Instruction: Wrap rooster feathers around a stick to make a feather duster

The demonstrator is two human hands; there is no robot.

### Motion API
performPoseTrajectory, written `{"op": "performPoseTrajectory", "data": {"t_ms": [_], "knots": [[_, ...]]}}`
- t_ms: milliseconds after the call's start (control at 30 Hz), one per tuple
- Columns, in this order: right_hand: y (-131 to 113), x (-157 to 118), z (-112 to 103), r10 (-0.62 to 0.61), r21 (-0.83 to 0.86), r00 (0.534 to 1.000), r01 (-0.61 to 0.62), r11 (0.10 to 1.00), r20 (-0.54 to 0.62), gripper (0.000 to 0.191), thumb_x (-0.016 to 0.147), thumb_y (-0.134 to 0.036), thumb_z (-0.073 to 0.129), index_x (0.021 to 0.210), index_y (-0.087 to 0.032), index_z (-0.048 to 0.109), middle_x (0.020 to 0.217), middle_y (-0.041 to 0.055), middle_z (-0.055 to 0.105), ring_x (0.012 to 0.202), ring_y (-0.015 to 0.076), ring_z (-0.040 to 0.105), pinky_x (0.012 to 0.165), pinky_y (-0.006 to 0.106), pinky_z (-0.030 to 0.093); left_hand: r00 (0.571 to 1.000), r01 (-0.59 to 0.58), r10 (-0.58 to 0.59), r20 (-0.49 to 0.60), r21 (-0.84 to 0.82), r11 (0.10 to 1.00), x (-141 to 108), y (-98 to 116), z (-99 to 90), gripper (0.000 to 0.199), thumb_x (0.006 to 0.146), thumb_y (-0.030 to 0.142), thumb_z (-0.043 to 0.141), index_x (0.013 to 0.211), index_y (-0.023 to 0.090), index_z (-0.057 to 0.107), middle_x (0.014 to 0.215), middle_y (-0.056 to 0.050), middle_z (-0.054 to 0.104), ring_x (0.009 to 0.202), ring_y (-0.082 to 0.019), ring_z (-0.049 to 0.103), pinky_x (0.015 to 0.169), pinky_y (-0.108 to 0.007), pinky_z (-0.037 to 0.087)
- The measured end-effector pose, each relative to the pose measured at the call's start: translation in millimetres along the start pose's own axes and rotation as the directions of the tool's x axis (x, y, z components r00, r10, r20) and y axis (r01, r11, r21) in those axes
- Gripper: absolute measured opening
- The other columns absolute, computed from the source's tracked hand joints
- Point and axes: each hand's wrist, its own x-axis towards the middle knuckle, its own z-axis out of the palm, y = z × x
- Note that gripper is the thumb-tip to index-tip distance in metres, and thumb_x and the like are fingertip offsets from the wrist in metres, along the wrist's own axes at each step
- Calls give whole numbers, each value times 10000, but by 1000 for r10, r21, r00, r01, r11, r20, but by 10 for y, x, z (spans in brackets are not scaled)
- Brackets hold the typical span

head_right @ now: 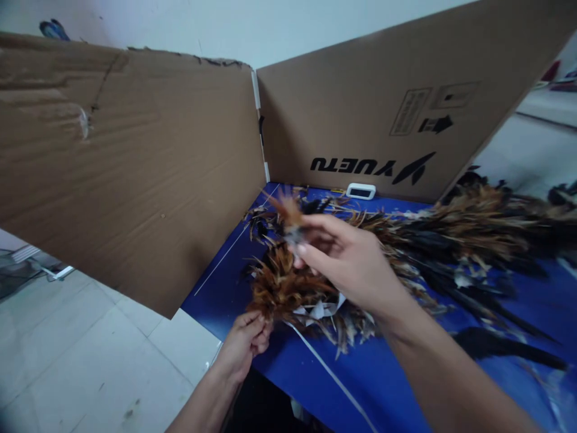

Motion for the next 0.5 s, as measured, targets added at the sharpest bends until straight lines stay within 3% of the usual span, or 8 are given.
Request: {"op": "performPoseTrajectory", "data": {"t_ms": [33,133,267,333,500], "knots": [[37,-199,-96,82,57,994,-79,995,-67,278,751,-354,647,951,-165,615,702,32,671,562,133,607,477,222,450,1000,12,-10,21,-70,997,11,24,24,403,633,397,745,612,142,435,556,45,420,415,-6,204,420,-192,96],[317,-727,-181,316,187,944,-294,937,-98,261,702,-371,695,816,-147,625,642,54,673,461,114,530,467,247,441,995,56,-37,92,-217,975,27,62,109,364,618,284,771,644,135,439,559,44,426,414,4,209,405,-164,89],[743,-1122,56,524,371,851,-475,798,-37,259,726,-400,660,761,-152,592,645,39,662,454,106,506,468,252,418,976,132,-70,206,-306,943,9,40,252,272,655,167,730,653,111,464,568,35,428,418,12,210,390,-132,102],[830,-1194,224,558,445,829,-492,749,-23,268,700,-398,681,754,-149,596,625,15,634,444,91,475,445,235,385,965,161,-83,249,-313,936,-6,11,321,231,676,133,701,650,105,473,573,30,430,417,12,216,385,-124,112],[761,-1228,507,537,572,844,-435,695,-11,255,695,-383,689,751,-145,617,625,0,597,489,95,484,450,224,378,964,159,-97,248,-245,956,-35,-46,408,195,697,109,660,613,91,484,564,25,434,394,18,197,368,-124,113]]}}
